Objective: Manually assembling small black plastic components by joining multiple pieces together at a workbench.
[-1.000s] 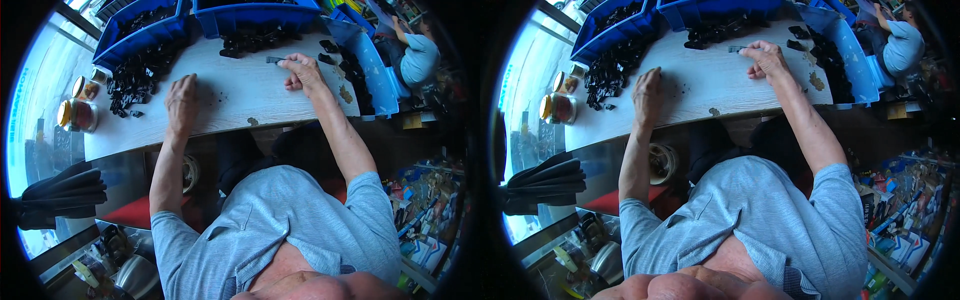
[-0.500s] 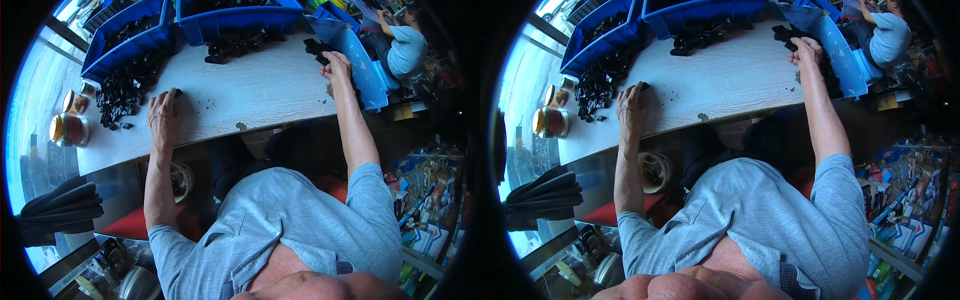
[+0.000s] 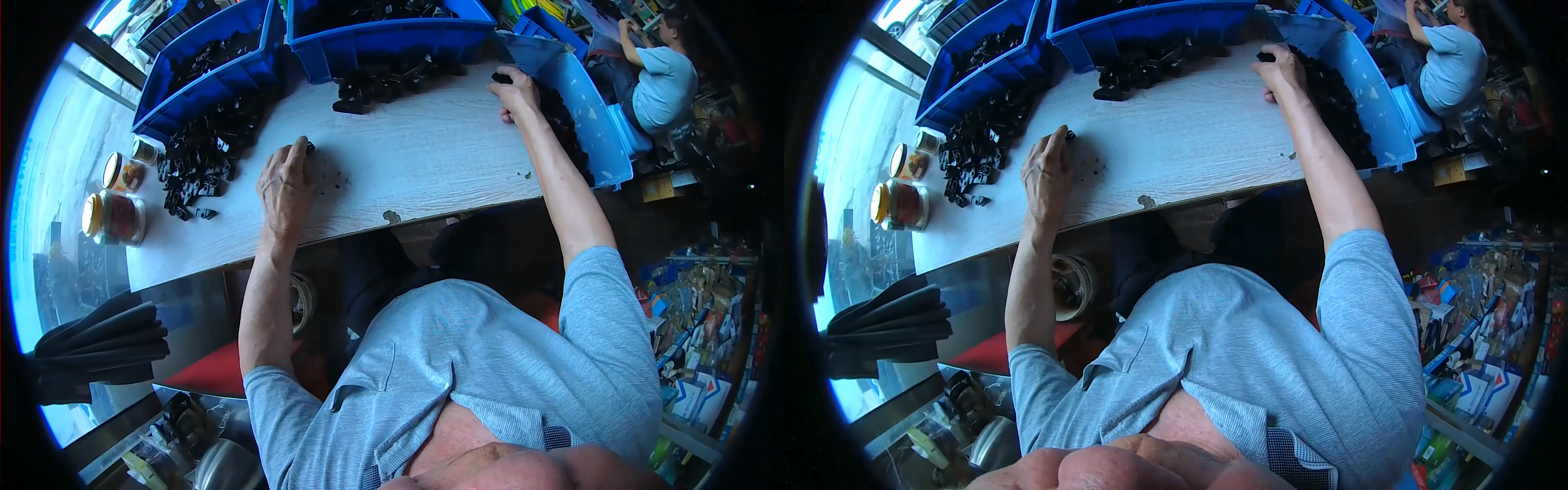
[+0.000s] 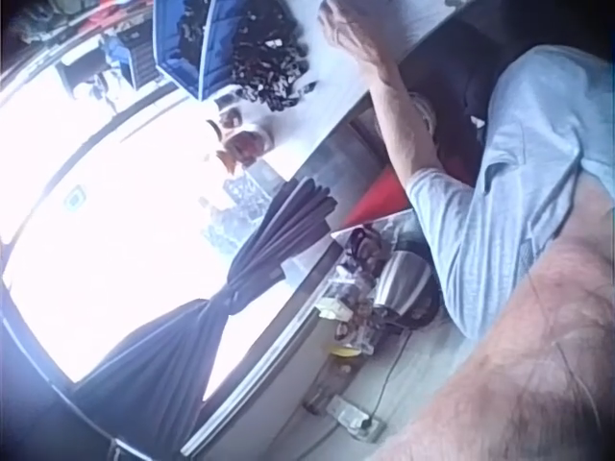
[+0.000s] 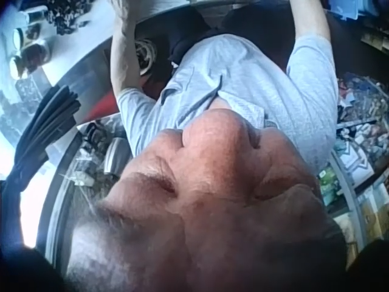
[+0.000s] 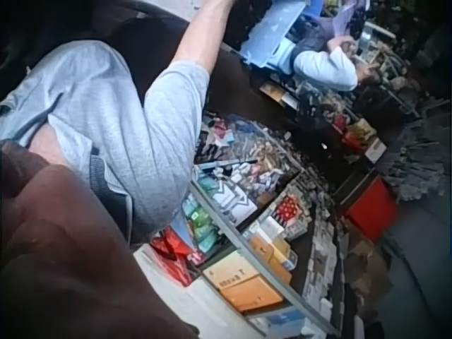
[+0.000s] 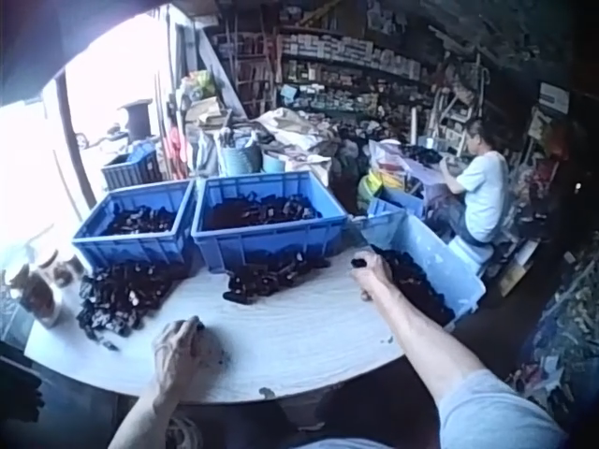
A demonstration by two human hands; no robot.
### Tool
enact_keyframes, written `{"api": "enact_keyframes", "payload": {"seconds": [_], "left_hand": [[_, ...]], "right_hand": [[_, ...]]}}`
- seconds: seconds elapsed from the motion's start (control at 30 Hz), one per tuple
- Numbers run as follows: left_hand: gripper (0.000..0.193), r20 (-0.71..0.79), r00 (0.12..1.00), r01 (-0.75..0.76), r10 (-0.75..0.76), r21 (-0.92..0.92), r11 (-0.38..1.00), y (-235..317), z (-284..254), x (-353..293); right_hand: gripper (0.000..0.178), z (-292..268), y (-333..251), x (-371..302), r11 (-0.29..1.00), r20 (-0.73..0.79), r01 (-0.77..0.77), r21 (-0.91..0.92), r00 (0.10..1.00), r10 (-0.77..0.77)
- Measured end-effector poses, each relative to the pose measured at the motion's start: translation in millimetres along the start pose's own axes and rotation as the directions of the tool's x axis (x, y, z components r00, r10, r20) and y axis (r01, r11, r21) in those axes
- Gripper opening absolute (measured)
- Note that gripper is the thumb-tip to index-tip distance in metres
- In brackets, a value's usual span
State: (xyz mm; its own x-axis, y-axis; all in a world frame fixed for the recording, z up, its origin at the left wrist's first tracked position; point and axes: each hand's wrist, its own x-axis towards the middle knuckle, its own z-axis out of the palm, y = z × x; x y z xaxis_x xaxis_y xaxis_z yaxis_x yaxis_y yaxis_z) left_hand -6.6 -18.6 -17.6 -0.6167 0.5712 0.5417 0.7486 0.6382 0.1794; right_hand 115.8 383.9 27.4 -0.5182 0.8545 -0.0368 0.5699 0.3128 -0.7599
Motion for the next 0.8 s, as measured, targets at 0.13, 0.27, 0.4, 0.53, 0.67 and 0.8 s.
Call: {"api": "enact_keyframes", "payload": {"seconds": [0.13, 0.27, 0.4, 0.53, 0.67, 0.8], "left_hand": [[0.032, 0.064, 0.997, 0.034, -0.035, 0.013, 0.999, 0.6, -4.6, 2.2], [0.035, 0.069, 0.996, 0.053, -0.048, -0.075, 0.996, 3.6, -7.7, 7.0], [0.030, -0.021, 1.000, 0.014, -0.020, -0.232, 0.972, 2.8, -11.8, 7.6], [0.026, 0.062, 0.995, 0.091, -0.078, -0.254, 0.963, -0.4, -17.7, 6.5], [0.024, 0.106, 0.987, 0.141, -0.118, -0.252, 0.957, 14.3, -19.8, 7.3], [0.026, 0.198, 0.959, 0.263, -0.204, -0.348, 0.900, 21.8, -26.4, 2.9]], "right_hand": [[0.046, -4.3, 4.8, 9.2, 0.997, -0.043, -0.079, -0.020, 0.996, 0.078], [0.040, -27.4, 27.0, 36.1, 0.954, -0.103, -0.254, 0.158, 0.957, 0.272], [0.039, -34.5, 39.0, 46.3, 0.931, -0.159, -0.276, 0.239, 0.935, 0.318], [0.040, -23.5, 21.8, 27.9, 0.945, -0.064, -0.170, 0.280, 0.979, 0.195], [0.048, 4.5, -5.9, 6.0, 0.965, 0.098, -0.078, 0.249, 0.994, 0.055], [0.061, 25.9, -29.9, -9.5, 0.986, 0.170, 0.006, 0.166, 0.985, -0.035]]}}
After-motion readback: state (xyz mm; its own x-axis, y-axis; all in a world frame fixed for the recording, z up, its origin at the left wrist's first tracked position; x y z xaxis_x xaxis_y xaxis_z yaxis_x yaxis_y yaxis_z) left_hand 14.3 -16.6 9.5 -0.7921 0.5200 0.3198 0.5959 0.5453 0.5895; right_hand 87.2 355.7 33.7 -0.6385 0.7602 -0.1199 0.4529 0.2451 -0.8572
